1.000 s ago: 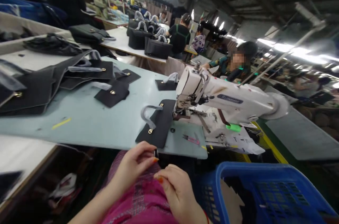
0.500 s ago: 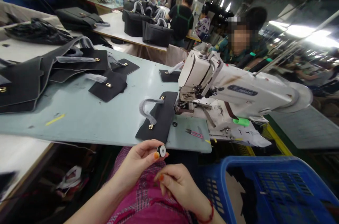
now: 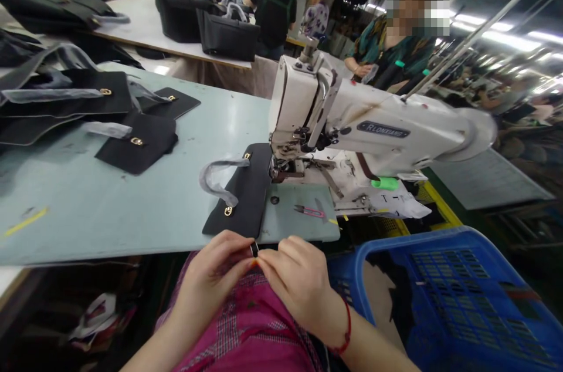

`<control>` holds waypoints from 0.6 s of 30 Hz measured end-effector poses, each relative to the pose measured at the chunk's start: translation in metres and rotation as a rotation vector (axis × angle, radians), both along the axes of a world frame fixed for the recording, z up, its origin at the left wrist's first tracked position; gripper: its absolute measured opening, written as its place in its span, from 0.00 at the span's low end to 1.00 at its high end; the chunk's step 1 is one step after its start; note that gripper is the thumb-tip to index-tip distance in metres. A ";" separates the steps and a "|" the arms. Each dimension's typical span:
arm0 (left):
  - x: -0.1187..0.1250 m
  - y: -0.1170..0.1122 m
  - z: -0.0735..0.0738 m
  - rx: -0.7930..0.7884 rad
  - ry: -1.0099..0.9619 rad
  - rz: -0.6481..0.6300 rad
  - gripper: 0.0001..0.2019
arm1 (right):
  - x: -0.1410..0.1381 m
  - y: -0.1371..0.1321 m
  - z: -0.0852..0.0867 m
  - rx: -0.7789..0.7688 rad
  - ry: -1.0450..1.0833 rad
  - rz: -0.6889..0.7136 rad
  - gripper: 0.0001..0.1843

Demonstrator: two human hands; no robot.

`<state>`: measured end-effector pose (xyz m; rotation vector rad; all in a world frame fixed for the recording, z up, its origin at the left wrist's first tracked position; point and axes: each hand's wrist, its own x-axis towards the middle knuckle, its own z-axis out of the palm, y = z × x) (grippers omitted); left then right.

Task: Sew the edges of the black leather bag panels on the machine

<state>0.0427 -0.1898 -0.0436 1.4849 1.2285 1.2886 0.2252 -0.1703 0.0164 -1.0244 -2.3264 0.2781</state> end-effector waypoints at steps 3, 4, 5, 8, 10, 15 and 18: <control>0.006 0.002 -0.002 -0.147 -0.241 0.052 0.07 | -0.003 -0.015 -0.013 -0.107 0.194 -0.010 0.10; 0.008 0.002 -0.002 -0.194 -0.317 0.061 0.07 | -0.003 -0.019 -0.018 -0.183 0.277 -0.029 0.10; 0.011 0.002 -0.003 -0.241 -0.389 0.060 0.07 | -0.004 -0.021 -0.023 -0.270 0.354 -0.052 0.11; 0.020 0.000 -0.006 -0.413 -0.607 0.048 0.09 | -0.003 -0.023 -0.035 -0.518 0.497 -0.096 0.15; 0.024 -0.001 -0.009 -0.543 -0.726 0.038 0.12 | 0.001 -0.019 -0.038 -0.614 0.516 -0.089 0.18; 0.034 0.001 -0.014 -0.772 -0.891 -0.055 0.16 | 0.022 -0.004 -0.040 -0.635 0.341 -0.041 0.19; 0.043 0.005 -0.021 -0.913 -0.974 -0.087 0.16 | 0.037 0.009 -0.051 -0.559 0.206 -0.043 0.16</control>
